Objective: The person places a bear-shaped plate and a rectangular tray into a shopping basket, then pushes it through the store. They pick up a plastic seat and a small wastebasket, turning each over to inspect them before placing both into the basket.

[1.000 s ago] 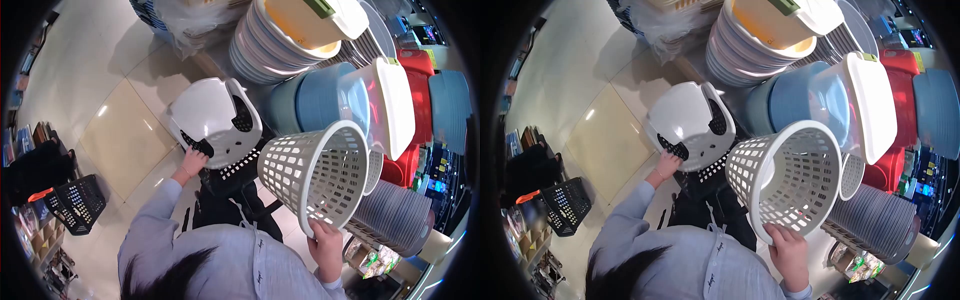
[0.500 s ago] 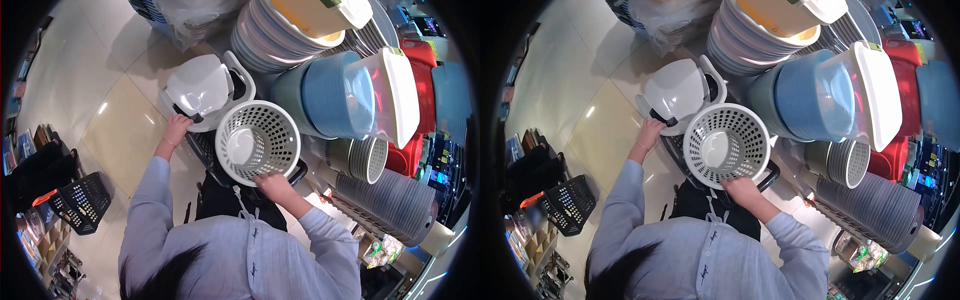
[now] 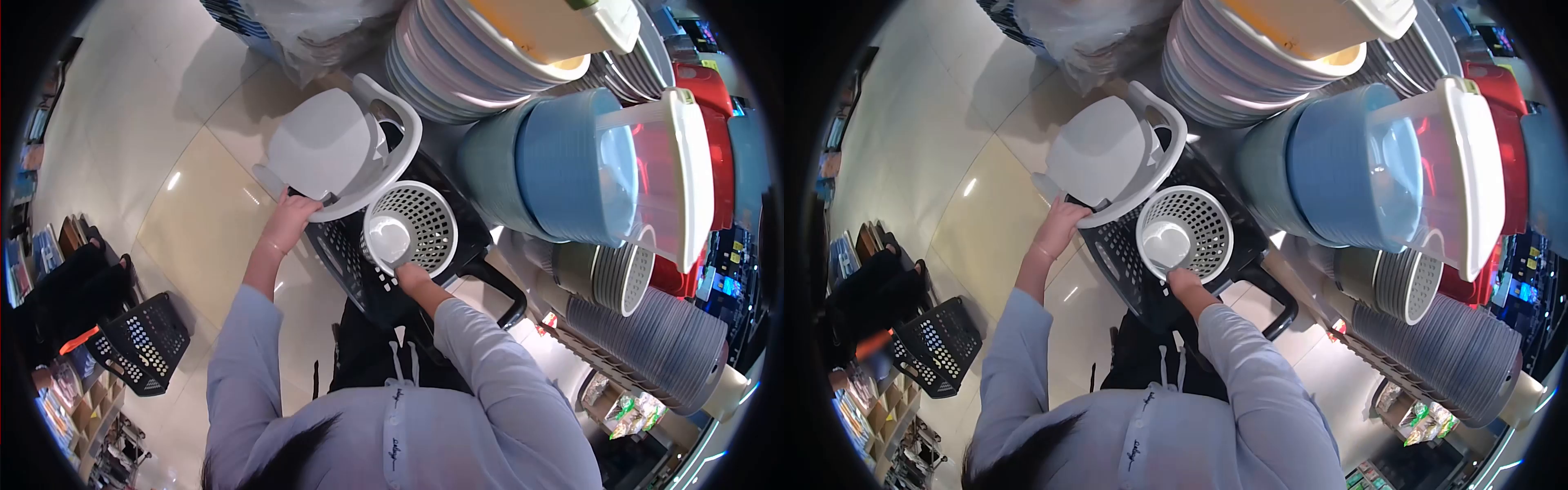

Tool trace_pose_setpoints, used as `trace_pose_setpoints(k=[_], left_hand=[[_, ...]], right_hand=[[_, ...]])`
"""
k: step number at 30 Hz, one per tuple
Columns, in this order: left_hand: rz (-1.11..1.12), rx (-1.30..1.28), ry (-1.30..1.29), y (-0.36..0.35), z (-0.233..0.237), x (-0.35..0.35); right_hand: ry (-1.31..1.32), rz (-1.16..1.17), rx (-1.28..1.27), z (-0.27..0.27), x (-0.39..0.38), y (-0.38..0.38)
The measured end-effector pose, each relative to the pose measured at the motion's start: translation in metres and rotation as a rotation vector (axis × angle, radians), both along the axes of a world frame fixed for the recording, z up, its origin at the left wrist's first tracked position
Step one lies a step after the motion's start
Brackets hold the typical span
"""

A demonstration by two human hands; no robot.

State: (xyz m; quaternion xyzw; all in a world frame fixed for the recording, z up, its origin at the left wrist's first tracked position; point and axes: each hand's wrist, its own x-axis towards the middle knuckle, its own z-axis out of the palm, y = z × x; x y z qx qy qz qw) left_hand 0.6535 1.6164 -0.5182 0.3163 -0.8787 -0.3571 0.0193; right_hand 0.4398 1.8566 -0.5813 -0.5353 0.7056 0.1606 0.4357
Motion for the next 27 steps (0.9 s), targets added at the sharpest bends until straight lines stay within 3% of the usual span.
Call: trace_pose_setpoints(k=[3,11,12,13,14,15,17,19,21,24,27], left_hand=[[-0.046,-0.036,0.059,0.005,-0.002,0.002],[-0.105,-0.156,-0.091,0.039,-0.001,-0.008],[-0.097,-0.168,-0.112,0.044,-0.001,-0.011],[-0.125,-0.160,-0.122,0.049,-0.003,-0.012],[-0.117,-0.188,-0.125,0.053,-0.004,-0.014],[-0.106,-0.217,-0.128,0.056,-0.006,-0.015],[-0.139,-0.220,-0.172,0.061,-0.007,-0.018],[-0.132,-0.217,-0.181,0.065,-0.009,-0.017],[-0.150,-0.211,-0.191,0.070,-0.011,-0.017],[-0.178,-0.222,-0.200,0.081,-0.017,-0.017],[-0.206,-0.164,-0.240,0.095,-0.026,-0.018]], right_hand=[[0.031,-0.089,0.074,-0.042,0.007,-0.004],[0.101,-0.146,-0.018,-0.189,0.022,0.010],[0.156,-0.151,-0.178,-0.246,0.032,0.032],[0.215,-0.159,-0.336,-0.250,0.039,0.025],[0.143,-0.234,0.078,-0.254,0.038,0.016],[0.143,-0.327,-0.098,-0.291,0.044,0.038],[0.191,-0.244,0.114,-0.329,0.044,0.041],[0.167,-0.257,0.184,-0.324,0.037,0.033],[0.115,-0.146,0.310,-0.285,0.020,0.021],[0.318,-0.071,0.155,-0.342,0.043,0.067],[0.299,-0.091,0.168,-0.314,0.036,0.076]])
